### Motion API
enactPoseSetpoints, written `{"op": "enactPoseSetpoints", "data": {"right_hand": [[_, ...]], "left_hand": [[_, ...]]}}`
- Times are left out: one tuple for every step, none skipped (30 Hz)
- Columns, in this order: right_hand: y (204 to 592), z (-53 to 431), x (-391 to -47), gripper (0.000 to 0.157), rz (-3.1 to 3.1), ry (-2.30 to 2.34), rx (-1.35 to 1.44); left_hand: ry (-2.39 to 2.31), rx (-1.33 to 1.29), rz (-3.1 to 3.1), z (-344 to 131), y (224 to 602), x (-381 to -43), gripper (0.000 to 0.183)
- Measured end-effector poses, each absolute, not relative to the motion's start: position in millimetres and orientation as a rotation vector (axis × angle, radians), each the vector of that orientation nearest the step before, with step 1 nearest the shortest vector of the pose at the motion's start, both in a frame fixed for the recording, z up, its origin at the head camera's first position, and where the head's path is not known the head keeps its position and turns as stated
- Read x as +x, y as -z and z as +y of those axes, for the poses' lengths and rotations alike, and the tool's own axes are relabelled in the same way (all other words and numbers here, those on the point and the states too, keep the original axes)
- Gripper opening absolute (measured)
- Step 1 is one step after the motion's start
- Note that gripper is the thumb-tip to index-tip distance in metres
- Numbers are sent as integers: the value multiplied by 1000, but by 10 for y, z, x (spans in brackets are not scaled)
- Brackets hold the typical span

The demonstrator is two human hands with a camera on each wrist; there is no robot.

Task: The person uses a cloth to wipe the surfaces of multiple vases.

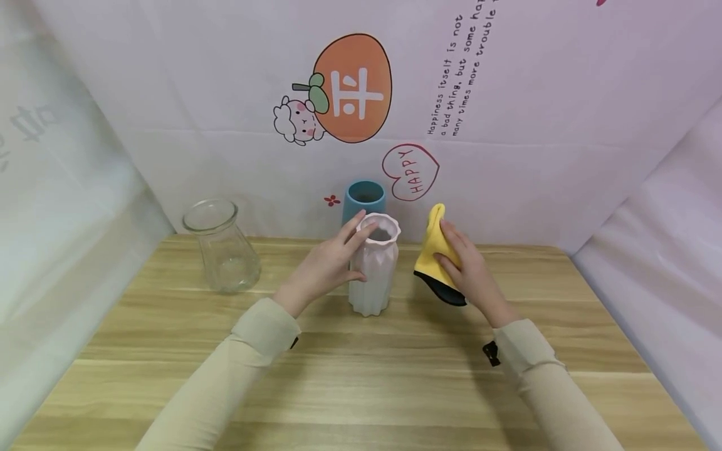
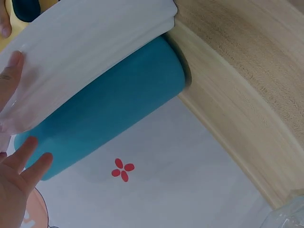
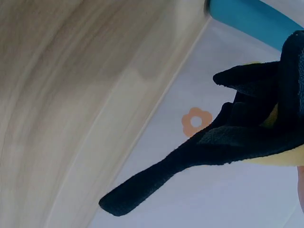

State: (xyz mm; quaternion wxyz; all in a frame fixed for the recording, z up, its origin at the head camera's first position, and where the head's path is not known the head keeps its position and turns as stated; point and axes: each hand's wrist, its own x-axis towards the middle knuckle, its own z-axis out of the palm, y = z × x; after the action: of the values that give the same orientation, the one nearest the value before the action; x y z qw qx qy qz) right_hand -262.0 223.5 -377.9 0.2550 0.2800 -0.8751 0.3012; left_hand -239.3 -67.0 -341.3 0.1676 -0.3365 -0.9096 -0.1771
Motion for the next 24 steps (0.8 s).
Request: {"op": "enactPoseSetpoints", "data": {"right_hand": [[3772,2253,-2622,66,-2371,-817,758],[3762,2270,-2618,66,-2372,-815,755],[3754,2287,-2614,66,-2376,-803,750],[3749,2303,-2610,66,-2381,-789,747],[3745,2318,-2607,67,-2384,-778,745],[3744,2332,-2603,67,-2390,-767,742],[3743,2346,-2600,67,-2396,-752,739],[3744,2359,-2597,67,-2403,-741,738],[3745,2372,-2593,67,-2408,-730,735],[3748,2383,-2589,68,-2412,-727,733],[3754,2395,-2586,68,-2416,-725,729],[3759,2407,-2584,68,-2418,-724,726],[3765,2419,-2581,68,-2418,-722,723],[3770,2429,-2578,67,-2418,-725,721],[3776,2440,-2577,67,-2416,-724,719],[3783,2450,-2576,67,-2414,-723,715],[3789,2460,-2575,67,-2411,-720,711],[3793,2468,-2574,66,-2409,-719,708],[3798,2476,-2573,66,-2407,-713,703],[3802,2483,-2572,66,-2406,-711,700],[3806,2491,-2570,66,-2405,-706,696],[3810,2499,-2568,66,-2404,-701,694],[3810,2505,-2561,66,-2402,-696,695],[3815,2515,-2560,66,-2403,-693,695]], "left_hand": [[499,-959,-2581,-660,3419,-2396,95],[499,-959,-2577,-650,3423,-2398,95],[497,-958,-2573,-638,3427,-2401,94],[496,-958,-2570,-623,3429,-2402,93],[494,-957,-2566,-607,3429,-2403,92],[493,-956,-2563,-590,3431,-2407,91],[492,-954,-2561,-573,3430,-2408,90],[494,-953,-2560,-556,3428,-2408,90],[494,-953,-2560,-538,3425,-2410,89],[494,-952,-2562,-521,3422,-2413,88],[490,-953,-2565,-505,3420,-2417,88],[485,-952,-2568,-489,3418,-2421,88],[477,-952,-2570,-474,3418,-2426,88],[467,-952,-2570,-460,3419,-2433,88],[452,-948,-2573,-445,3420,-2440,88],[438,-943,-2575,-430,3421,-2446,88],[423,-937,-2578,-414,3420,-2453,89],[412,-930,-2582,-399,3420,-2459,89],[401,-922,-2587,-382,3419,-2465,90],[390,-912,-2594,-365,3417,-2470,90],[384,-902,-2603,-347,3414,-2473,91],[374,-893,-2611,-329,3412,-2478,91],[364,-882,-2622,-311,3409,-2482,91],[354,-872,-2630,-292,3407,-2486,91]]}}
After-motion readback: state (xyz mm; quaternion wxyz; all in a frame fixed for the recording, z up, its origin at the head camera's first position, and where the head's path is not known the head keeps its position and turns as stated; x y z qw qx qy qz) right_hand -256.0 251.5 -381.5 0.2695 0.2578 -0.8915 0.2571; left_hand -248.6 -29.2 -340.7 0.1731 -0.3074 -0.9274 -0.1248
